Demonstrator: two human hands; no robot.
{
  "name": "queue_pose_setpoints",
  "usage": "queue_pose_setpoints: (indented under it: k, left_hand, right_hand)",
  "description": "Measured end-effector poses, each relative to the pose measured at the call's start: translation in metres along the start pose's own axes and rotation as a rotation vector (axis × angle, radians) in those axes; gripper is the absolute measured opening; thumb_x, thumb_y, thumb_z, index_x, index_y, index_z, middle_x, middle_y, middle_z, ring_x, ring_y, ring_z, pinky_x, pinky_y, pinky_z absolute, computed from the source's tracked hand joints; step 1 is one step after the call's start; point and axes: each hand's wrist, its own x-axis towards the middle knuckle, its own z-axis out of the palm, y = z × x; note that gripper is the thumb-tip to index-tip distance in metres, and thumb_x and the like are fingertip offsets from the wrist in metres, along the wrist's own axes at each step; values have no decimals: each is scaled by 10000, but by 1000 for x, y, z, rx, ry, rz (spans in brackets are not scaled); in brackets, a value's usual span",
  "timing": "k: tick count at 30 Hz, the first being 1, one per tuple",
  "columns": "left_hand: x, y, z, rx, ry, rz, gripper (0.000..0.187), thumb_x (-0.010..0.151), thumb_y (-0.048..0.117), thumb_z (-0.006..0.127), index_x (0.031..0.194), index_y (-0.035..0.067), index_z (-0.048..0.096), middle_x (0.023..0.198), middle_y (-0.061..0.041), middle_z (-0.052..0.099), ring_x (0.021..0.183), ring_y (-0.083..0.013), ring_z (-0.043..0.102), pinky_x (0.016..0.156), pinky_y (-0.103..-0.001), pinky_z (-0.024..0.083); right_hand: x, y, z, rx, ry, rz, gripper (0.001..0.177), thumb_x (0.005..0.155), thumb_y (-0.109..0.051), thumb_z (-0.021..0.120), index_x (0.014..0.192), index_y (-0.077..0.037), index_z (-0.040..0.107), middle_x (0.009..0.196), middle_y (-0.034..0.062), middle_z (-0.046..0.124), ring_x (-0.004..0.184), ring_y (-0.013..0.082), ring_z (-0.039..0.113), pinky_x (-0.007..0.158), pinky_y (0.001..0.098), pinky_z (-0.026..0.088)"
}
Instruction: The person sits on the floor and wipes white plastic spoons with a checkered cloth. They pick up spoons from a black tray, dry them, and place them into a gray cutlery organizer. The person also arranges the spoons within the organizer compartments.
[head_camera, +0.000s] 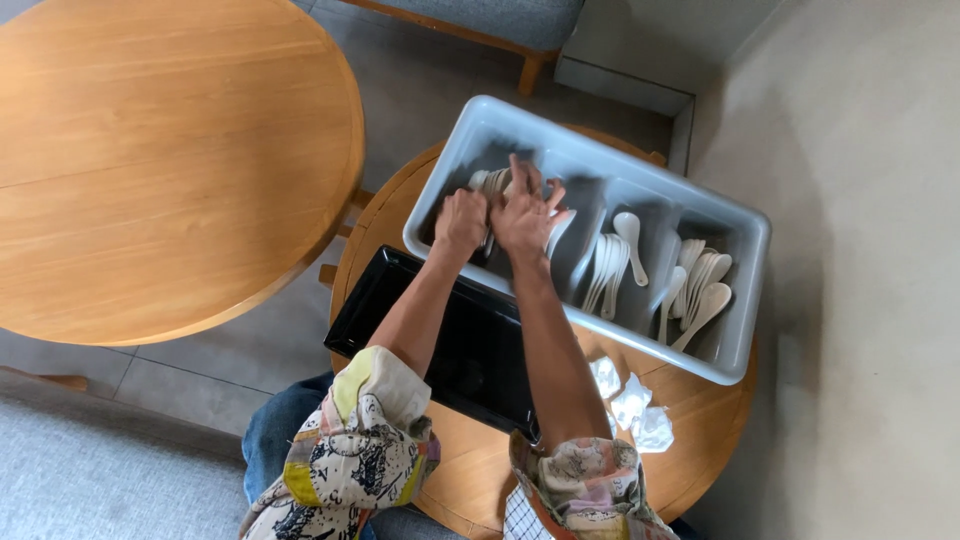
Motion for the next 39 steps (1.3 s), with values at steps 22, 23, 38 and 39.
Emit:
queue_pose_setpoints:
  k: [22,23,38,39]
  left_hand:
    - [20,-38,65,-295,7,20,216,674,141,746,807,-14,676,769,-250,713,779,-461,718,657,-564,560]
    - [20,-37,62,-288,37,7,177,686,129,730,780,-9,671,733,-236,705,740,-442,718,622,-533,555]
    - [0,-15,11,-227,35,14,184,689,98,782,787,-39,708,675,-224,684,651,-412,710,490,-444,562]
    - [2,-15,12,-278,56,17,185,704,64,752,801,-85,702,680,-270,671,660,-460,700,477,-442,552]
  right_hand:
    - [69,9,-48,-90,-697,-147,681,886,-624,680,1433,-297,442,1488,65,544,1479,431,300,1120,758,209]
    - [69,9,-51,-52,-702,-139,656,894,-617,682,1414,-296,445,1480,87,561,1479,422,307,1120,763,210]
    - [59,14,-41,-111,-588,-209,597,984,-694,493,1457,-330,471,1479,-23,553,1509,343,221,1094,798,193]
    - [61,11,-42,-144,-575,-209,600,985,-671,511,1468,-316,482,1469,-11,562,1507,340,230,1094,801,197]
